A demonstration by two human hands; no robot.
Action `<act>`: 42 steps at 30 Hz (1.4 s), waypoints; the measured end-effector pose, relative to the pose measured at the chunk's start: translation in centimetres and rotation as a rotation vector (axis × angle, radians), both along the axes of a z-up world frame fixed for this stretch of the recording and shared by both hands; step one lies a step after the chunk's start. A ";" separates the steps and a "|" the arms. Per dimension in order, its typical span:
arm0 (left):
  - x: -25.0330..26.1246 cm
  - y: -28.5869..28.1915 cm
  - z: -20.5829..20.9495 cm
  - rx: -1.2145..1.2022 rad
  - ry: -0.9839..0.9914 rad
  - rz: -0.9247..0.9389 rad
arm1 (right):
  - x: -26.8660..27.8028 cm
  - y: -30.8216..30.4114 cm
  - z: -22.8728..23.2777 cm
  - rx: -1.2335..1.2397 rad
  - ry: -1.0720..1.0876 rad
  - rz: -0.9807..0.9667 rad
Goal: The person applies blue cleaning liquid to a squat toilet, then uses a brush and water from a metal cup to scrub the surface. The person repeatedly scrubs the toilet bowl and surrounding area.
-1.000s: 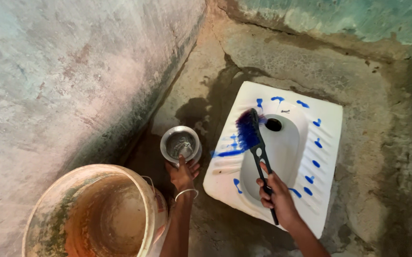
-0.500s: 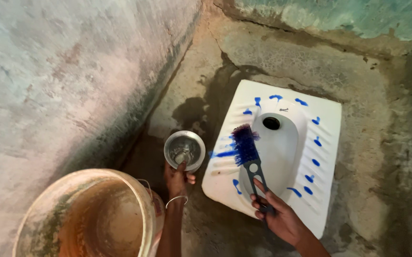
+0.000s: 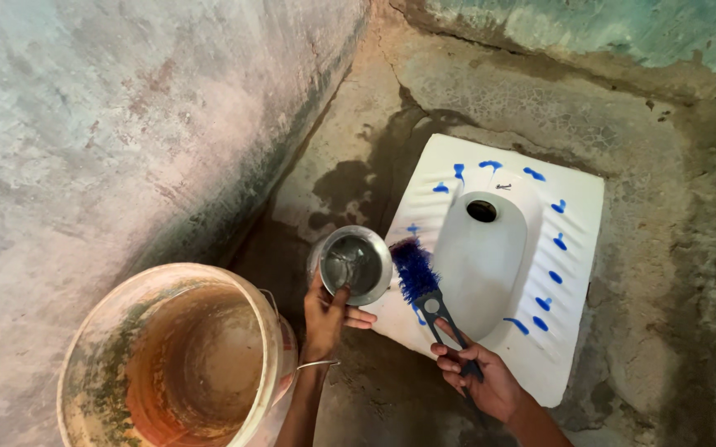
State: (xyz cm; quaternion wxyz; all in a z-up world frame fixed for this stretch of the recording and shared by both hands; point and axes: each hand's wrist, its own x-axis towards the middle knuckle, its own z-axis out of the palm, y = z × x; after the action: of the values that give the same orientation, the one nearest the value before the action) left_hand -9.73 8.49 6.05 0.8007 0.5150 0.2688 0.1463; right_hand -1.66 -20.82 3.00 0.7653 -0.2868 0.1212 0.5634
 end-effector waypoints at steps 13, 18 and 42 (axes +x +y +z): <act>-1.0 -1.9 4.3 0.203 0.070 -0.008 | -1.2 1.6 2.0 -0.253 0.064 0.103; -1.5 -2.3 4.3 0.278 0.101 -0.008 | -1.8 1.2 2.4 -0.274 -0.002 0.136; -1.5 2.2 -7.3 -0.220 0.002 0.483 | 2.5 4.7 -5.0 -1.501 -2.326 0.715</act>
State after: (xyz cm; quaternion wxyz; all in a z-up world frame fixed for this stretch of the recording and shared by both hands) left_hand -11.19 10.72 -1.28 0.7935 0.3461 0.3987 0.3026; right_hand 0.86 -16.08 -1.97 -0.0833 -0.9219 -0.3776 -0.0253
